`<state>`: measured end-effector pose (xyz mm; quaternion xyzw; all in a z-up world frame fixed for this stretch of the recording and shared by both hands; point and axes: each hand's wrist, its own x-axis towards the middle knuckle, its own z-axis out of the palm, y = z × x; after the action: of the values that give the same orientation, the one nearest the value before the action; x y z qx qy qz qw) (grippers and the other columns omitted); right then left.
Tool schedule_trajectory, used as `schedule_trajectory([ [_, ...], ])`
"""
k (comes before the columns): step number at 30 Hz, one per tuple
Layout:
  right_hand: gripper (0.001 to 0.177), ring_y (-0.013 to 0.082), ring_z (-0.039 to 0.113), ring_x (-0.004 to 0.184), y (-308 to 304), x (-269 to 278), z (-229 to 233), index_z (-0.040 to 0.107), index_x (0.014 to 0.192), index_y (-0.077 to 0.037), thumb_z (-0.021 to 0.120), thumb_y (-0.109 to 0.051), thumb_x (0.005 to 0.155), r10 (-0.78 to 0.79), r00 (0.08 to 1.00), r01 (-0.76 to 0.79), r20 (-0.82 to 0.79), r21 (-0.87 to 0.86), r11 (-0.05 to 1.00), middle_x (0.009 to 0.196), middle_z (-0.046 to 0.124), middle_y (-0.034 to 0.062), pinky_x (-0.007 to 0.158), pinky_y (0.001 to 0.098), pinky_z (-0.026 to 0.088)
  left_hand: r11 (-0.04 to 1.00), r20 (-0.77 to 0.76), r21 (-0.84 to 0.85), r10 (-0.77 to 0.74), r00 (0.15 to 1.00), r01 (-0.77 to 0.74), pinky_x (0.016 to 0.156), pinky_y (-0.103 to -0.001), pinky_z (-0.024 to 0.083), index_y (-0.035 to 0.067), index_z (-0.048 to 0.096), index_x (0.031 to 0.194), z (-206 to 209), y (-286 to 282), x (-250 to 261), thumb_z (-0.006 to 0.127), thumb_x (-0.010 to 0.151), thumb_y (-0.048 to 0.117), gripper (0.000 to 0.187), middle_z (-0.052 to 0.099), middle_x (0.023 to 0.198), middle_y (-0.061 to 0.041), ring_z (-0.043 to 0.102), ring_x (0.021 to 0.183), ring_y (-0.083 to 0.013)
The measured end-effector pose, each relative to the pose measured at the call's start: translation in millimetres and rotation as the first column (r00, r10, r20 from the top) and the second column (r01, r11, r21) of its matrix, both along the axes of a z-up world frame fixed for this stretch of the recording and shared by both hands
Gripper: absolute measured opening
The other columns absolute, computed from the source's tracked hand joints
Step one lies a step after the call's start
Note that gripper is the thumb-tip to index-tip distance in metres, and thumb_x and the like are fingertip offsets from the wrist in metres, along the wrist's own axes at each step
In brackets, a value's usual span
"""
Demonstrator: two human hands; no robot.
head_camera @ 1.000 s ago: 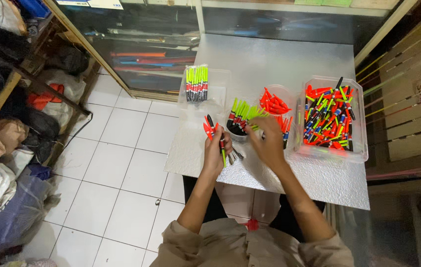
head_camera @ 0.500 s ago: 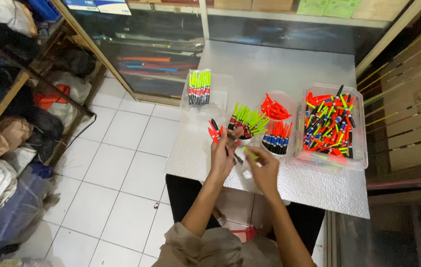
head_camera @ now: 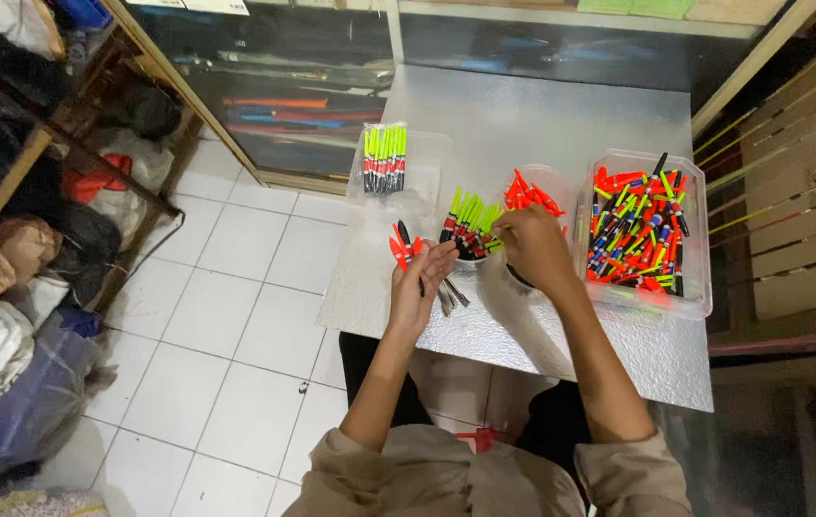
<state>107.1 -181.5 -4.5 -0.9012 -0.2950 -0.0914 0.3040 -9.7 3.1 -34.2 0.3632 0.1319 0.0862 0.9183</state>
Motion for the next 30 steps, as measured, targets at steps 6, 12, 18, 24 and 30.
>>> schedule_trajectory([
  [6,0.010,0.0325,0.055,0.119,17,-6,-20,0.080,0.095,-0.018,0.078,-0.015,0.086,-0.050,0.996,0.061,0.069,-0.174,0.983,0.114,0.068,0.0059,0.100,0.0492,0.044,0.993,0.071,-0.044,-0.104,0.992,0.108,0.099,-0.037,0.055,0.001,0.056,0.132,21,-1,-7,0.058,0.102,0.016,0.033,0.064,0.134,-0.027,0.065,0.125,-0.0345],
  [12,0.029,0.0350,0.064,0.115,24,-39,27,0.078,0.113,-0.012,0.068,0.005,0.092,0.239,0.967,-0.179,-0.085,0.439,0.880,0.116,0.070,0.0085,0.097,0.0486,0.050,0.955,0.122,-0.188,-0.209,0.970,0.230,0.100,-0.041,0.056,-0.004,0.057,0.133,3,0,0,0.055,0.097,0.007,0.037,0.062,0.135,-0.031,0.064,0.124,-0.0377],
  [18,0.019,0.0303,0.064,0.117,15,-38,35,0.079,0.113,-0.012,0.069,-0.009,0.097,0.385,0.879,-0.147,-0.281,0.609,0.780,0.118,0.072,0.0110,0.102,0.0440,0.046,0.956,0.082,-0.107,-0.266,0.960,0.274,0.103,-0.047,0.054,-0.009,0.058,0.129,37,-11,-14,0.057,0.090,0.003,0.041,0.066,0.127,-0.031,0.068,0.115,-0.0365],
  [24,0.014,0.0370,0.066,0.113,16,-48,3,0.077,0.100,-0.002,0.078,-0.006,0.087,0.412,0.850,-0.155,-0.330,0.590,0.792,0.113,0.073,0.0199,0.100,0.0477,0.048,0.962,-0.091,-0.109,-0.260,0.961,0.250,0.086,-0.048,0.062,-0.002,0.060,0.106,1,-16,-12,0.062,0.084,-0.005,0.023,0.069,0.096,-0.018,0.074,0.089,-0.0328],
  [30,0.013,0.0248,0.071,0.103,6,-50,3,0.079,0.096,-0.003,0.083,-0.004,0.084,0.408,0.837,-0.065,-0.364,0.675,0.735,0.104,0.076,0.0133,0.094,0.0354,0.053,0.930,-0.105,0.012,-0.364,0.925,0.367,0.078,-0.043,0.065,0.001,0.066,0.114,-100,1,15,0.066,0.087,0.000,0.026,0.071,0.094,-0.015,0.074,0.080,-0.0246],
])
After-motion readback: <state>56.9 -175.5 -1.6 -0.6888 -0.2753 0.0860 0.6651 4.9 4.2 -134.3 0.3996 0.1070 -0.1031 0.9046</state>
